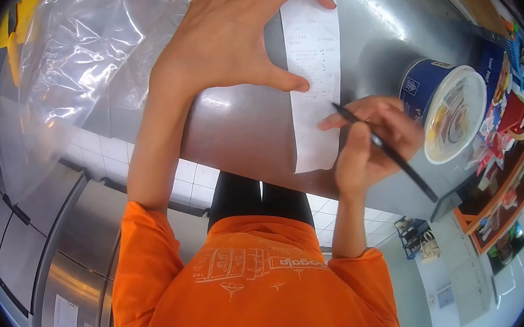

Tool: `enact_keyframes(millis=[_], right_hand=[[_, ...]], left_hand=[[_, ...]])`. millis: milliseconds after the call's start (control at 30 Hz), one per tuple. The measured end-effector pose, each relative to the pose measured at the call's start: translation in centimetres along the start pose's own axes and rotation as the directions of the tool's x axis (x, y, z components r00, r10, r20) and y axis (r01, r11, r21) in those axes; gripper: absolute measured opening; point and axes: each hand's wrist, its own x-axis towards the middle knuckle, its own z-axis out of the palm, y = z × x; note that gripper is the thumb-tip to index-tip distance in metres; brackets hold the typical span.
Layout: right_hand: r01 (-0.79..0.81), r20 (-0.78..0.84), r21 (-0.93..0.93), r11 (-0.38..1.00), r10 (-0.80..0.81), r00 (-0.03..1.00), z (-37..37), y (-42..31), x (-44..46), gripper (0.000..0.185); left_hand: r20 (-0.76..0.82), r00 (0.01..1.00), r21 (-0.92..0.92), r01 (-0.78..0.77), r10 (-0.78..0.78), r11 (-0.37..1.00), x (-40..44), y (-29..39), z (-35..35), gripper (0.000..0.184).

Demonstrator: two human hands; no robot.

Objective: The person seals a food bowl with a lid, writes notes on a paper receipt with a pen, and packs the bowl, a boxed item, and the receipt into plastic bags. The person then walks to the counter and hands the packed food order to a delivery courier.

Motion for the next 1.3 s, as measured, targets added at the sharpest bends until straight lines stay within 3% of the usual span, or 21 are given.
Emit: enact_keyframes(millis=[67, 167, 200, 367, 600, 733, 833, 967, 1100, 1167, 1300], right_hand=[[-0.124, 0.001, 0.022, 0.992, 0.124, 0.992, 1.2, -0.4, -0.8, 0.033], [-0.099, -0.062, -0.043, 0.994, 0.097, 0.993, 1.4, 0.6, -1.7, 0.033], [-0.08, -0.051, -0.134, 0.988, 0.073, 0.996, 1.4, 0.5, -1.8, 0.031], [-0.057, -0.05, -0.187, 0.981, 0.049, 0.998, 1.7, 0.7, -2.0, 0.028], [-0.024, -0.034, -0.228, 0.973, 0.016, 0.999, 1.9, 0.9, -1.9, 0.03], [-0.019, -0.07, -0.149, 0.989, 0.008, 0.998, 1.2, 0.3, -1.4, 0.022], [-0.282, -0.263, 0.276, 0.919, 0.354, 0.898, 0.5, -0.9, -0.8, 0.021], [-0.185, -0.051, 0.07, 0.98, 0.189, 0.981, 1.1, -1.3, 1.0, 0.023], [-0.283, 0.057, -0.142, 0.949, 0.293, 0.954, 2.0, -0.6, 1.0, 0.027], [-0.265, 0.032, -0.1, 0.959, 0.27, 0.962, 2.3, -0.5, 1.2, 0.026], [-0.163, 0.1, -0.102, 0.981, 0.173, 0.98, 1.9, 0.3, 1.2, 0.023]], left_hand=[[-0.003, 1.0, -0.05, 0.002, -0.002, 0.999, 0.0, 0.0, -0.1, 0.077], [0.132, 0.982, -0.008, 0.14, -0.138, 0.99, 0.3, 0.2, -0.5, 0.076], [0.101, 0.989, -0.03, 0.114, -0.11, 0.993, 0.3, 0.1, -0.5, 0.076], [0.017, 1.0, -0.073, 0.024, -0.023, 0.997, -0.2, 0.0, -0.3, 0.075], [0.059, 0.997, -0.032, 0.047, -0.045, 0.998, 0.0, -0.2, -0.2, 0.075], [0.029, 0.999, -0.026, 0.016, -0.015, 1.0, -0.1, -0.1, 0.0, 0.075], [0.039, 0.999, -0.058, 0.041, -0.039, 0.997, -0.1, -0.1, -0.1, 0.074], [0.07, 0.994, -0.085, 0.085, -0.079, 0.993, -0.1, -0.1, -0.3, 0.074], [0.083, 0.992, -0.076, 0.107, -0.1, 0.991, 0.0, 0.0, -0.2, 0.073], [0.17, 0.97, -0.057, 0.187, -0.175, 0.981, 0.4, -0.1, -0.2, 0.071], [-0.01, 1.0, -0.079, 0.018, -0.019, 0.997, -0.3, -0.2, 0.2, 0.069]])
